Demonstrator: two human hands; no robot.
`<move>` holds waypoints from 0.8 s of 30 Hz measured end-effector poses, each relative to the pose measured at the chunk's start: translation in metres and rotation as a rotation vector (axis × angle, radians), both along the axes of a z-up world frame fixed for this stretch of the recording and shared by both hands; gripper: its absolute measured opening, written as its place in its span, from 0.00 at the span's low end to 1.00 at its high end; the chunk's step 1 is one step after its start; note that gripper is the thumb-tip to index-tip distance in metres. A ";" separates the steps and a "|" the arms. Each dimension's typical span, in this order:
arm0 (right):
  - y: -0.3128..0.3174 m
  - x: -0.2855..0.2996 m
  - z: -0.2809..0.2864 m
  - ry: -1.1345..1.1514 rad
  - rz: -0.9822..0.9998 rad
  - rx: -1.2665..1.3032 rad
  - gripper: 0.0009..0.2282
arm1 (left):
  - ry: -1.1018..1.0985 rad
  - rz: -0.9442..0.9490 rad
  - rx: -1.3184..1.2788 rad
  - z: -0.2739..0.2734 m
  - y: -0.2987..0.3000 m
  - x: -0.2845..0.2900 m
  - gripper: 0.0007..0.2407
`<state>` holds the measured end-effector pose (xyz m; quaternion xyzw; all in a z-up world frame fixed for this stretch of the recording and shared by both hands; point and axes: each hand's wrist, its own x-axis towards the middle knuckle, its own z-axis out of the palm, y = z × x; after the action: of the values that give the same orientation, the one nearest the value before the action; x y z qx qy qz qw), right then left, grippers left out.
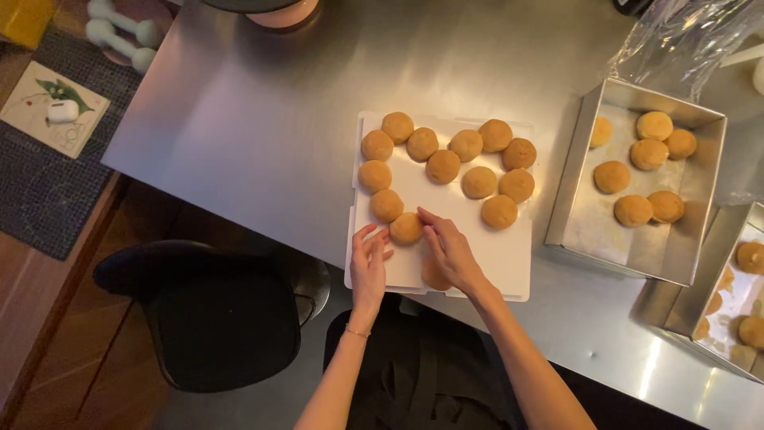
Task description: Arrange small baked goods in a heart shape on a white tray.
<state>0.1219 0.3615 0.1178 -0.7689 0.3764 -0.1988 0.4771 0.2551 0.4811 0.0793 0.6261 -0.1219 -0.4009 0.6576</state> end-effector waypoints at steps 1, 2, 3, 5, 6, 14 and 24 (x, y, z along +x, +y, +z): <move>-0.002 -0.001 0.001 0.006 0.008 0.023 0.17 | -0.058 -0.018 0.030 0.002 0.001 0.002 0.14; -0.005 -0.004 -0.002 0.007 0.003 0.022 0.17 | -0.057 -0.022 0.029 -0.002 0.002 0.003 0.14; -0.008 -0.007 -0.006 -0.028 -0.048 0.062 0.17 | -0.087 -0.032 0.029 -0.005 0.003 0.003 0.14; -0.011 -0.011 -0.013 -0.062 -0.105 0.103 0.16 | -0.118 -0.047 0.029 -0.008 0.003 0.003 0.14; -0.011 -0.011 -0.017 -0.027 -0.075 0.084 0.17 | -0.106 -0.056 -0.023 -0.008 0.002 0.002 0.13; -0.001 -0.004 -0.009 -0.062 -0.033 0.117 0.19 | -0.045 -0.018 -0.090 0.012 0.000 -0.003 0.12; 0.009 -0.096 0.022 0.010 -0.241 -0.101 0.22 | -1.675 -0.676 0.033 0.012 0.007 0.021 0.21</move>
<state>0.0264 0.3704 0.1399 -0.7422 0.4579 -0.2695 0.4084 0.2761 0.4876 0.0909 0.6530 -0.7326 0.0125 0.1914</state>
